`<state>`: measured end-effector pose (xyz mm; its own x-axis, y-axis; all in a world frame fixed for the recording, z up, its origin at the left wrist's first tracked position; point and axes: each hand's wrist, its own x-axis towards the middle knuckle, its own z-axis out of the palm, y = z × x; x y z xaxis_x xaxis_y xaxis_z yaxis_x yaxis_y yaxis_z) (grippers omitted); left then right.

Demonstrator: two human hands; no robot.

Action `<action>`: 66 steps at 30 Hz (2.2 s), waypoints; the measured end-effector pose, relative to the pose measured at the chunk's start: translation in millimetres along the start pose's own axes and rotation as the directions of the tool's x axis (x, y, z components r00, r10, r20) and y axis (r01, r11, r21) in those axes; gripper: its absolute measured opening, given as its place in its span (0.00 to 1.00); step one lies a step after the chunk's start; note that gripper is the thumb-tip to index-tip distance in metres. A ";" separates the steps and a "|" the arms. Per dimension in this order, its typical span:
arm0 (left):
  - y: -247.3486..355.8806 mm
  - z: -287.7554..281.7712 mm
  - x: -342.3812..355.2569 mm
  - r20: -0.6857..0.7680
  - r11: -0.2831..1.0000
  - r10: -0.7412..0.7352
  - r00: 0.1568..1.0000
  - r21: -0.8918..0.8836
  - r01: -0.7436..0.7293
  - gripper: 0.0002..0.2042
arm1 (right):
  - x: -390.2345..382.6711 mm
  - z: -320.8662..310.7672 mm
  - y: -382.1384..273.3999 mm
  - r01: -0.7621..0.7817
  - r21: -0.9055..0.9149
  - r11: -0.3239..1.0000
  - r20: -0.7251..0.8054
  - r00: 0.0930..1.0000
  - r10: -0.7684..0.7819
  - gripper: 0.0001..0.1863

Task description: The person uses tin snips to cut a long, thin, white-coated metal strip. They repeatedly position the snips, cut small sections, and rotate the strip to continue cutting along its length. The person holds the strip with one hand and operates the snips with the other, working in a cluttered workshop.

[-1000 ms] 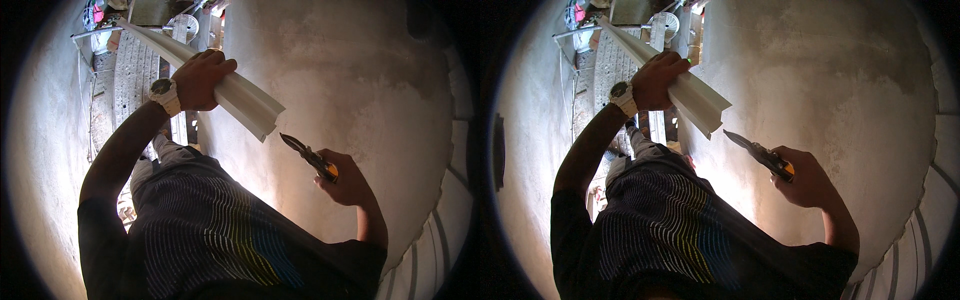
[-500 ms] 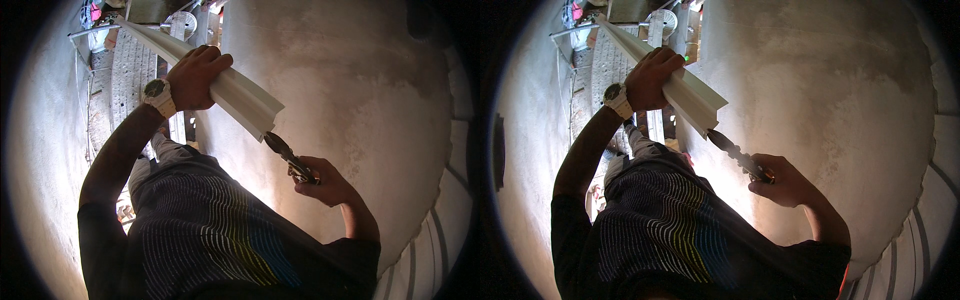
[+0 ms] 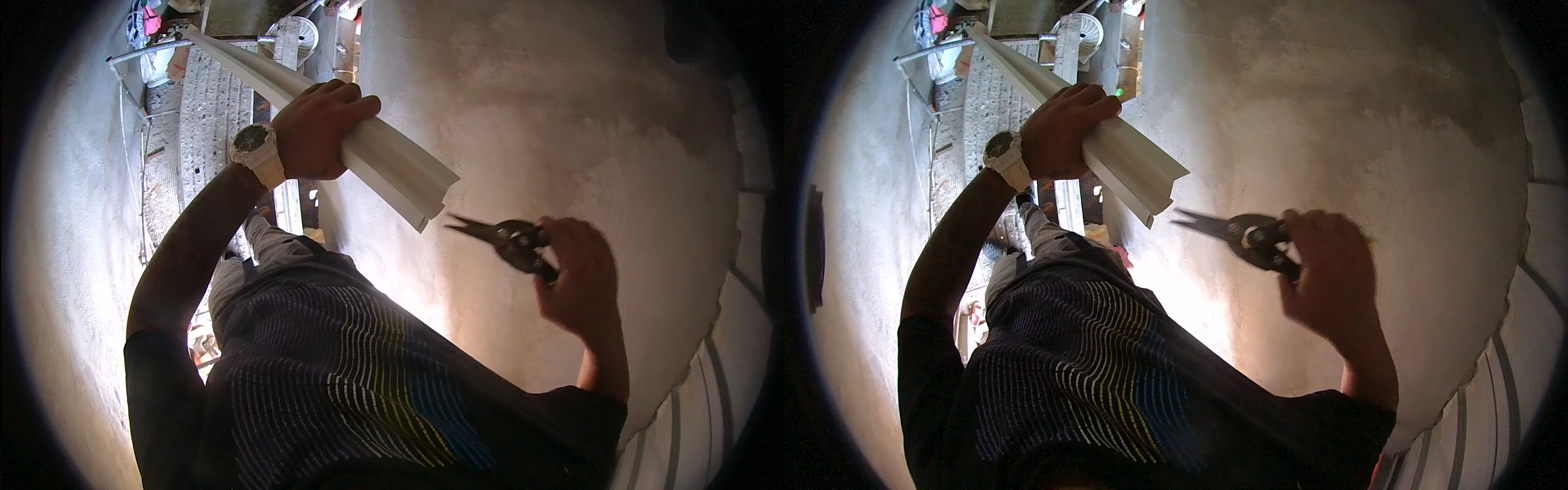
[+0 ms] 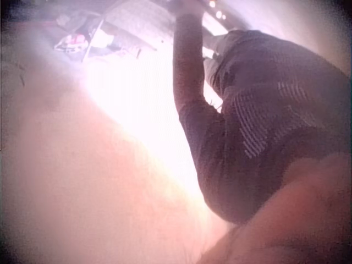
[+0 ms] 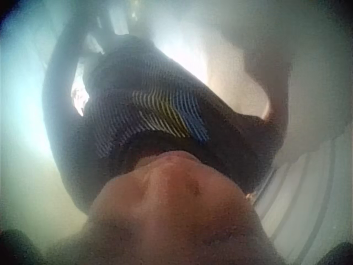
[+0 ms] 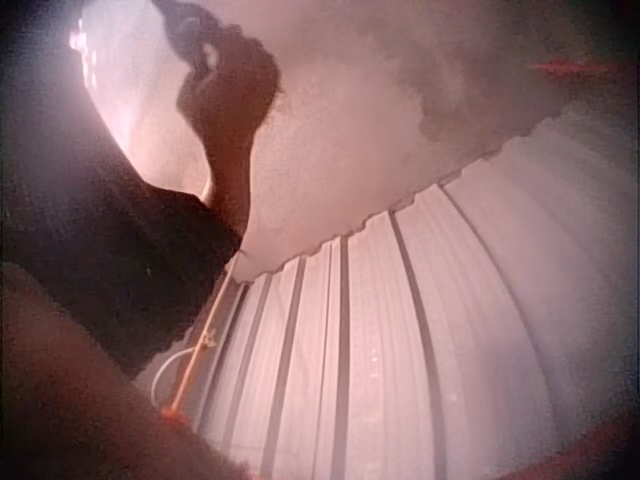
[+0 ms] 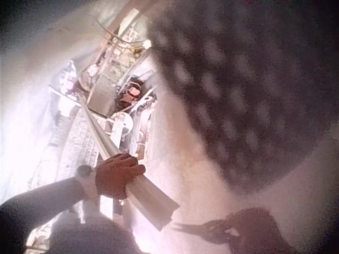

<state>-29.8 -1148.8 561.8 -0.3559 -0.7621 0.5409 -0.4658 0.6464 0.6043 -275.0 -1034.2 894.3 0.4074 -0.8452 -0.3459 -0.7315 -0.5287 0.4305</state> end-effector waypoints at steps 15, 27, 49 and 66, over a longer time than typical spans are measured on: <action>8.8 -47.0 39.2 -0.035 0.999 0.041 0.999 -0.034 -0.042 0.32 | 28.2 -49.3 8.4 0.014 -0.675 0.738 -0.380 0.851 -0.363 0.22; 12.7 -54.4 38.9 -0.106 0.998 0.060 0.993 -0.026 -0.063 0.30 | 53.3 -103.6 21.9 0.221 -0.796 0.563 -0.167 0.814 -0.556 0.35; 5.3 -51.7 41.5 -0.117 0.995 0.007 0.993 -0.094 -0.018 0.31 | 58.4 -90.1 37.3 0.145 -0.848 0.510 -0.263 0.721 -0.641 0.18; 12.8 -21.0 26.5 0.010 0.999 -0.036 0.999 -0.022 0.036 0.34 | 117.7 -99.9 41.1 0.448 -0.831 0.331 -0.031 0.556 -0.831 0.22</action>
<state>-28.2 -1160.0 596.1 -0.3474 -0.7851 0.5127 -0.4601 0.6192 0.6364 -202.5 -1163.2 954.5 0.8512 -0.0331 -0.5238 0.3945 -0.6178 0.6802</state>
